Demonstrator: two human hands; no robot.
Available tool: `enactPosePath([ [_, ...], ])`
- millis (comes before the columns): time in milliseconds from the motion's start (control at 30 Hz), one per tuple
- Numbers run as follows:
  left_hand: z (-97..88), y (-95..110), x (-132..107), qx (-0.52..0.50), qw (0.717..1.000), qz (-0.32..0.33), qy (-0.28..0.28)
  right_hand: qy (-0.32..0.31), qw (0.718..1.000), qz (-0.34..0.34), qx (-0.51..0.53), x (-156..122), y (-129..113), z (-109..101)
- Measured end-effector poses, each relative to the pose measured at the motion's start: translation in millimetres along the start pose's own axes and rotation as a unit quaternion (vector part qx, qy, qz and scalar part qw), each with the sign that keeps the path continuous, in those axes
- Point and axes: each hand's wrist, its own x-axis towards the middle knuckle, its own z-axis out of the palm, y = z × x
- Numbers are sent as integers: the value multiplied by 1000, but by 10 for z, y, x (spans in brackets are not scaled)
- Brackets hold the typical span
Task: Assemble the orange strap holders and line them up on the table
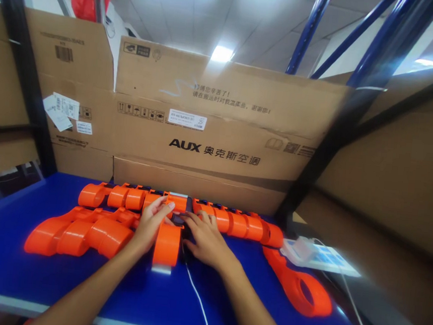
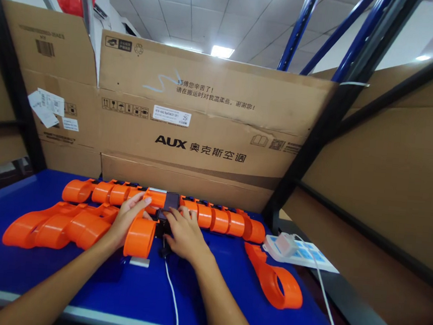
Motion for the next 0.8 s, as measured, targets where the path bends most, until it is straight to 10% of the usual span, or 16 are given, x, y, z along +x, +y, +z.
enactPosePath([
  [433,57,40,-58,-17,1000,-15,-14,-6,999,3,54,25,-22,37],
  [800,14,-103,1,23,998,29,-51,336,894,39,295,49,140,-136],
])
